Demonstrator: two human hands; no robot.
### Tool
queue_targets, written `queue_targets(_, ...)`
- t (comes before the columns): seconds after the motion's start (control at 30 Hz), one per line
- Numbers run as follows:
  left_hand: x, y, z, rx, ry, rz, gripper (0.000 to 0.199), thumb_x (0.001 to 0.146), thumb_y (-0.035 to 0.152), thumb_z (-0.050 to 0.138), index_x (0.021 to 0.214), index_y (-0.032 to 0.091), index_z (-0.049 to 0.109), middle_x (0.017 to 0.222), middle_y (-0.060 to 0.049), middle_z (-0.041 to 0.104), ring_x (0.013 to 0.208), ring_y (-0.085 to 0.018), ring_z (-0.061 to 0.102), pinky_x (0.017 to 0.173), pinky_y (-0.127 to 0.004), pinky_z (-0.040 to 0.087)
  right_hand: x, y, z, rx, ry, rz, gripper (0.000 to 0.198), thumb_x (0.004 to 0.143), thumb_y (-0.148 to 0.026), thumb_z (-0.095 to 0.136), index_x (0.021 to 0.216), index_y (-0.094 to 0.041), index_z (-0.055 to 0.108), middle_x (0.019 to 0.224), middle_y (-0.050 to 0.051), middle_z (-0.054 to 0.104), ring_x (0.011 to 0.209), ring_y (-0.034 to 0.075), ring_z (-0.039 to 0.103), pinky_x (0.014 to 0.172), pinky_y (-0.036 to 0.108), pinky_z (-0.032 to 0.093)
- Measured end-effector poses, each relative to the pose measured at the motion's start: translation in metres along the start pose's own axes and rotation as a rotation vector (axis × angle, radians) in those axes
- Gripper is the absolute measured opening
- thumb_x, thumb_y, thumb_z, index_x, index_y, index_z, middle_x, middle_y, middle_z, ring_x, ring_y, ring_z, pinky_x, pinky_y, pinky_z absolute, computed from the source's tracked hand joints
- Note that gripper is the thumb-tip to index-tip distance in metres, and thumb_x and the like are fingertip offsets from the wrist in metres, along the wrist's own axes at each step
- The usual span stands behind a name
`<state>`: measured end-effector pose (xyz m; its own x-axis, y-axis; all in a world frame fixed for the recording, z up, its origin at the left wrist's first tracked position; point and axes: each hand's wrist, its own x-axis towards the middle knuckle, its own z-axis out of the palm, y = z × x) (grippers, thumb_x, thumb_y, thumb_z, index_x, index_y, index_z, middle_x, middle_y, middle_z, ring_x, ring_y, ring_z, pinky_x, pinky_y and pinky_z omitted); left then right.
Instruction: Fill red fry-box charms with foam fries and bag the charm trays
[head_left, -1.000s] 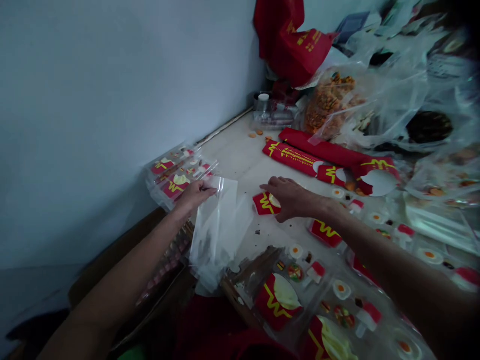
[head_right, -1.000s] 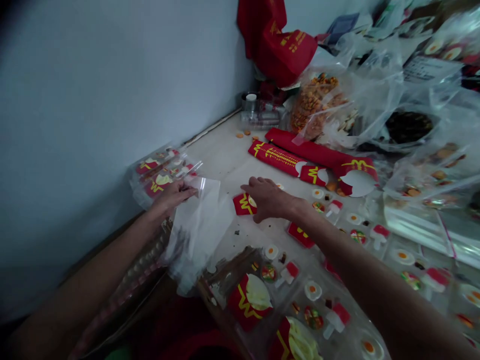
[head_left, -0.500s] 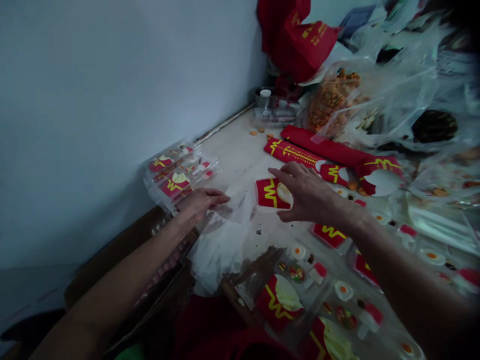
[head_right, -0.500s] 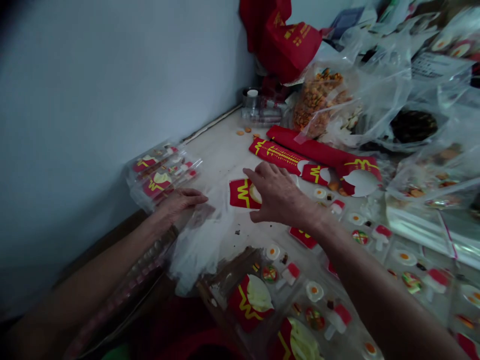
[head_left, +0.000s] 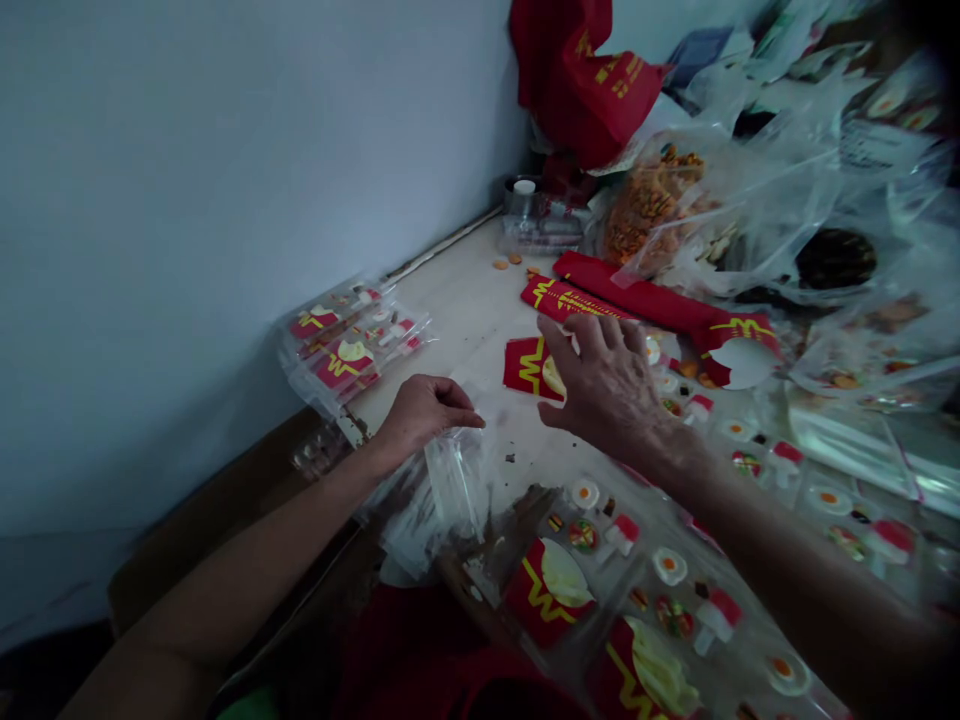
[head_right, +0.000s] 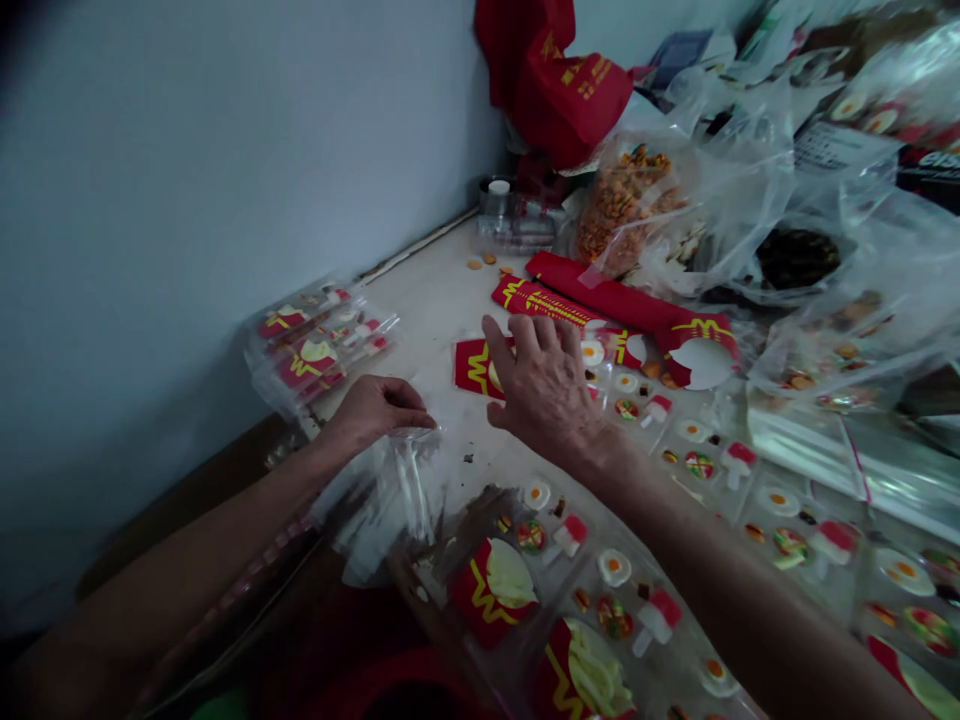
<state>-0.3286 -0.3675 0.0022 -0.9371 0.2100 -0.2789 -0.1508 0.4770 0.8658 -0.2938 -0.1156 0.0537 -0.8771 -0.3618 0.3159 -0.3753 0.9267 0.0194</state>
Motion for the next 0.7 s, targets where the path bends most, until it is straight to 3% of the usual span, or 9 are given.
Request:
queue_targets(0.13,0.008,0.000,0.002,-0.217,-0.111,-0.080,0.049,0.045,0.035,0.097,0.085,0.016,0.075,0.068,-0.002,0.071,0.062,-0.015,0.063,0.062,-0.027,0.048,-0.005,-0.011,0.014,0.027,-0.030,0.015,0.102,0.078,-0.046,0.078,0.159,-0.016,0.023,0.133,0.022,0.050,0.118,0.042,0.044,0.101,0.057,0.033)
queue_targets(0.23,0.018,0.000,0.000,-0.341,-0.077,-0.078,0.050,0.044,0.037,0.097,0.082,0.015,0.072,0.068,-0.002,0.070,0.062,-0.015,0.064,0.066,-0.029,0.052,-0.007,-0.011,0.021,0.035,-0.022,0.042,0.103,0.078,-0.048,0.078,0.158,-0.015,0.024,0.133,0.023,0.049,0.119,0.043,0.043,0.101,0.056,0.033)
queue_targets(0.33,0.024,-0.001,-0.007,-0.264,-0.041,-0.023,0.040,0.050,0.041,0.094,0.068,0.014,0.069,0.064,-0.002,0.067,0.060,-0.012,0.059,0.063,-0.026,0.050,-0.009,-0.007,0.024,0.042,-0.059,-0.013,0.101,0.078,-0.046,0.077,0.159,-0.018,0.023,0.132,0.021,0.051,0.118,0.042,0.044,0.100,0.055,0.033)
queue_targets(0.43,0.024,-0.004,-0.013,-0.217,-0.106,-0.024,0.034,0.057,0.040,0.090,0.069,0.015,0.070,0.062,0.000,0.065,0.058,-0.010,0.056,0.059,-0.024,0.045,-0.013,-0.007,0.026,0.042,-0.108,-0.079,0.097,0.078,-0.043,0.077,0.157,-0.016,0.027,0.132,0.021,0.052,0.117,0.040,0.044,0.100,0.053,0.033)
queue_targets(0.6,0.015,-0.009,-0.009,-0.192,-0.168,-0.093,0.037,0.060,0.046,0.087,0.072,0.016,0.069,0.063,0.000,0.064,0.057,-0.010,0.054,0.058,-0.025,0.044,-0.010,-0.014,0.028,0.075,-0.065,-0.004,0.101,0.076,-0.050,0.079,0.155,-0.012,0.030,0.133,0.024,0.051,0.116,0.041,0.045,0.097,0.052,0.035)
queue_targets(0.7,0.011,-0.011,-0.007,-0.242,-0.143,-0.114,0.041,0.057,0.049,0.087,0.072,0.017,0.068,0.068,0.000,0.066,0.062,-0.012,0.058,0.064,-0.027,0.048,-0.010,-0.019,0.028,0.097,-0.145,-0.030,0.101,0.071,-0.051,0.082,0.152,-0.010,0.037,0.131,0.024,0.052,0.114,0.040,0.047,0.095,0.051,0.037)
